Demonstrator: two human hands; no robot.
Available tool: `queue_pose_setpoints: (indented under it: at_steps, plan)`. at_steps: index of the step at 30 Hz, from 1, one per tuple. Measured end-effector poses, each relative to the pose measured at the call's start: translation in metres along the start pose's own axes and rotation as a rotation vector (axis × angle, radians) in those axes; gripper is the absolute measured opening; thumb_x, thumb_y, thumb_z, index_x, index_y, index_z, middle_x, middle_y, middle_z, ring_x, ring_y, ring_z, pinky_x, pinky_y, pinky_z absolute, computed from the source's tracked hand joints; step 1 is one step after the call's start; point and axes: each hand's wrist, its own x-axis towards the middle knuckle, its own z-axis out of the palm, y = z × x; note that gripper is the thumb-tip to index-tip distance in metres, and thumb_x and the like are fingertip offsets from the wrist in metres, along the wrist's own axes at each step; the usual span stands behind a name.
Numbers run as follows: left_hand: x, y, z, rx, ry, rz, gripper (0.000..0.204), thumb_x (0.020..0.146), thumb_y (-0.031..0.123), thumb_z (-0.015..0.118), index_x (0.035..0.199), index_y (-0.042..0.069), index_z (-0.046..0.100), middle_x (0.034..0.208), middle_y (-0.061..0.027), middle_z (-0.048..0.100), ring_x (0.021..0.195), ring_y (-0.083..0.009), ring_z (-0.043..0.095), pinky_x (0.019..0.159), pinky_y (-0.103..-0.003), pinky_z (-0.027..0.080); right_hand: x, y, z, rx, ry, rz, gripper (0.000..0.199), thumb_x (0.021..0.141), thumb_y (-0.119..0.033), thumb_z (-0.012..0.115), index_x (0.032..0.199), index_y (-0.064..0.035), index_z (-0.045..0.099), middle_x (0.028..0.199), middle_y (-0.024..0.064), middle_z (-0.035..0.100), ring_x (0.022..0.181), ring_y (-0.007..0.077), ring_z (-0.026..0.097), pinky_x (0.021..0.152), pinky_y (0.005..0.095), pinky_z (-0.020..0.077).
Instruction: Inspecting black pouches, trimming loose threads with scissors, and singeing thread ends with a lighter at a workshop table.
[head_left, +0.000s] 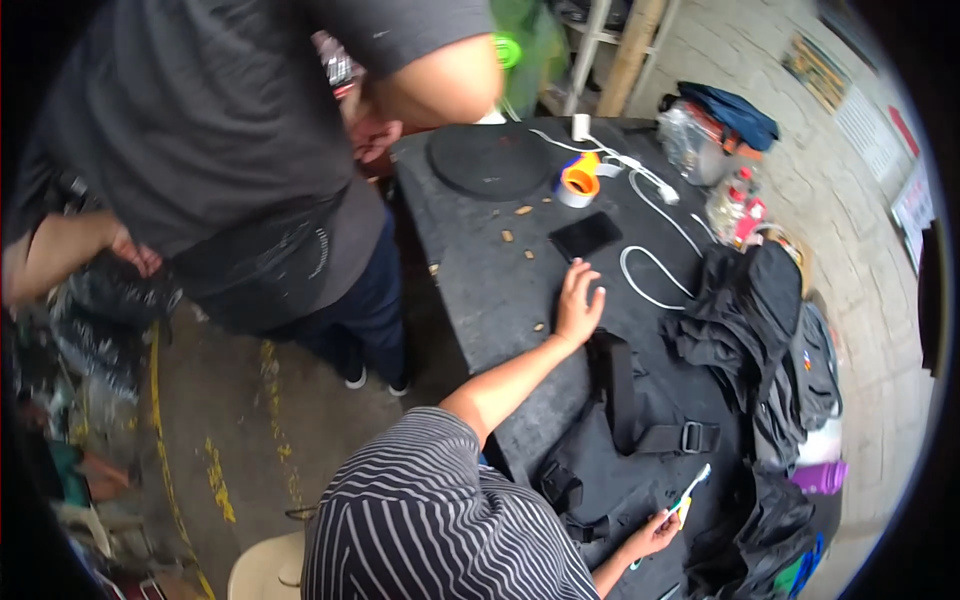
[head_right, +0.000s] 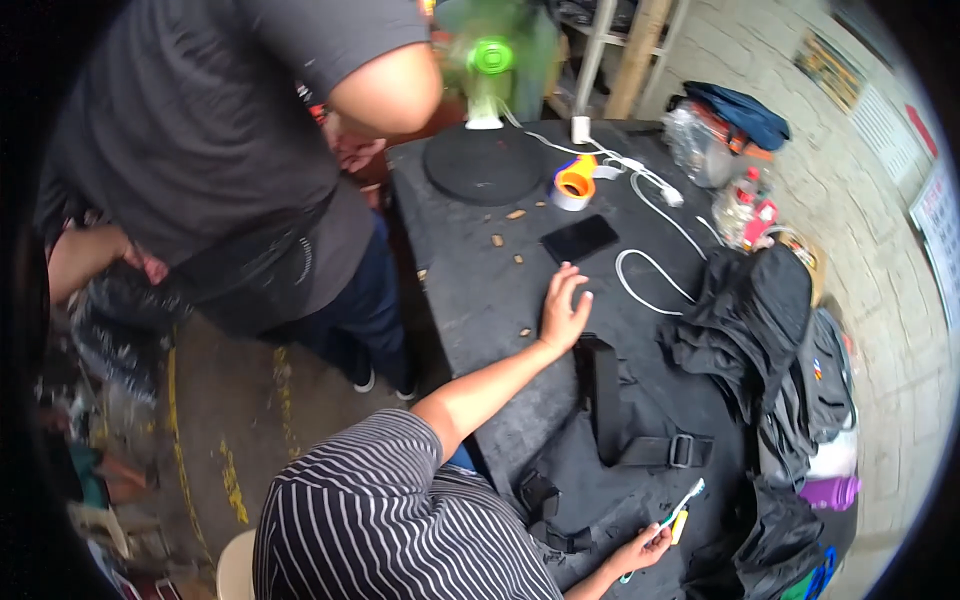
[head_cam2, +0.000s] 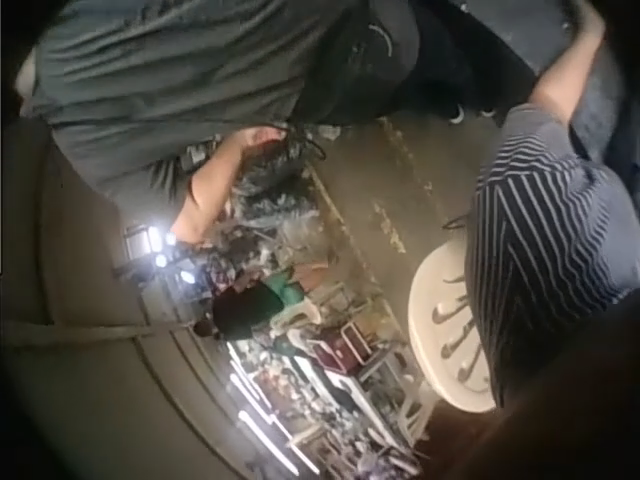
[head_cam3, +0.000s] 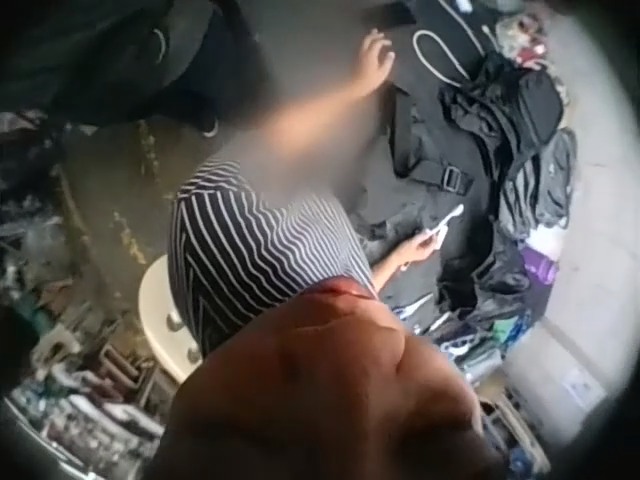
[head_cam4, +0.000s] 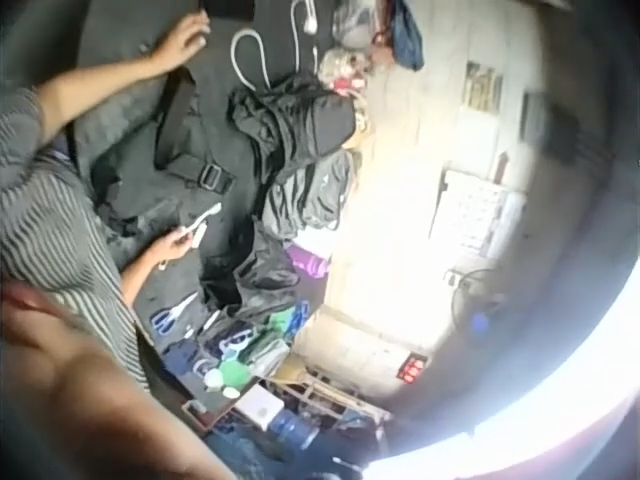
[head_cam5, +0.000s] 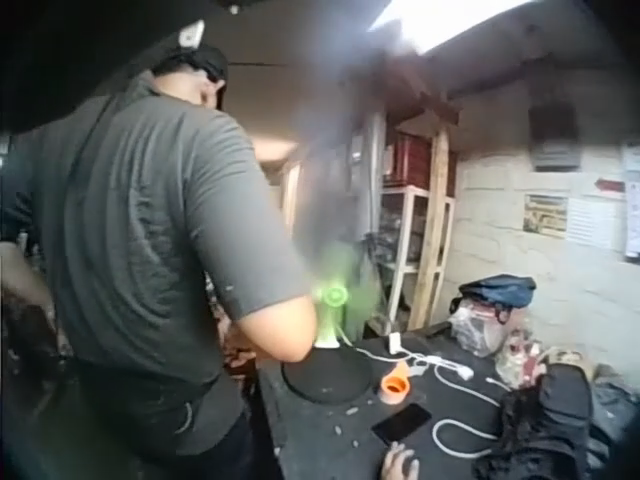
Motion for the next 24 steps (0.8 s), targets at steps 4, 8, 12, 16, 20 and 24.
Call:
queue_pose_setpoints:
  at_steps: [4, 8, 12, 16, 20, 24]
  plan:
    - [-0.019, 0.025, -0.036, -0.003, -0.050, 0.064, 0.026, 0.083, 0.007, 0.057, 0.108, 0.005, 0.055, 0.126, -0.0169, 0.045, 0.128, -0.0368, 0.039, 0.104, -0.043, 0.036, 0.003, 0.004, 0.002, -0.014, -0.009, -0.033, 0.022, 0.094, -0.015, 0.055, 0.103, 0.0047, 0.054, 0.078, 0.0031, 0.052, 0.066, 0.0095, 0.046, 0.056, 0.0223, 0.0382]
    - [-0.029, 0.037, -0.070, 0.085, -0.107, 0.120, 0.031, 0.079, 0.007, 0.057, 0.110, 0.006, 0.052, 0.123, -0.0169, 0.044, 0.123, -0.0373, 0.041, 0.101, -0.045, 0.035, 0.005, 0.009, 0.001, -0.026, -0.017, -0.031, 0.026, 0.094, -0.019, 0.057, 0.106, 0.0036, 0.057, 0.083, 0.0034, 0.056, 0.069, 0.0101, 0.049, 0.060, 0.0231, 0.0401]
    - [-0.035, 0.024, -0.091, 0.197, -0.180, 0.018, 0.034, 0.074, 0.002, 0.060, 0.108, 0.007, 0.054, 0.116, -0.0152, 0.047, 0.121, -0.0364, 0.043, 0.100, -0.046, 0.035, 0.017, 0.045, -0.005, -0.016, -0.043, -0.086, 0.025, 0.094, -0.018, 0.056, 0.107, 0.0042, 0.054, 0.081, 0.0034, 0.054, 0.066, 0.0099, 0.046, 0.058, 0.0238, 0.0392]
    - [-0.040, 0.015, -0.094, 0.434, -0.440, -0.003, 0.031, 0.074, 0.008, 0.063, 0.104, 0.006, 0.057, 0.114, -0.0168, 0.049, 0.122, -0.0366, 0.041, 0.104, -0.049, 0.029, 0.009, 0.021, -0.001, -0.017, -0.024, -0.054, 0.023, 0.094, -0.018, 0.056, 0.104, 0.0034, 0.055, 0.079, 0.0025, 0.053, 0.066, 0.0099, 0.046, 0.058, 0.0238, 0.0392]
    - [-0.045, 0.018, -0.090, 0.579, -0.466, 0.121, 0.030, 0.076, 0.011, 0.059, 0.105, 0.004, 0.057, 0.116, -0.0185, 0.049, 0.122, -0.0368, 0.041, 0.105, -0.052, 0.027, 0.002, 0.006, 0.000, 0.004, -0.026, -0.003, 0.022, 0.094, -0.019, 0.056, 0.102, 0.0014, 0.057, 0.078, 0.0007, 0.052, 0.067, 0.0084, 0.046, 0.059, 0.0226, 0.0382]
    - [-0.042, 0.020, -0.098, 0.598, -0.454, 0.141, 0.031, 0.075, 0.011, 0.061, 0.105, 0.005, 0.058, 0.114, -0.0173, 0.050, 0.120, -0.0353, 0.043, 0.104, -0.051, 0.029, -0.002, -0.003, 0.004, 0.058, -0.040, 0.005, 0.019, 0.095, -0.017, 0.055, 0.103, 0.0003, 0.056, 0.077, -0.0017, 0.051, 0.067, 0.0064, 0.044, 0.058, 0.0210, 0.0363]
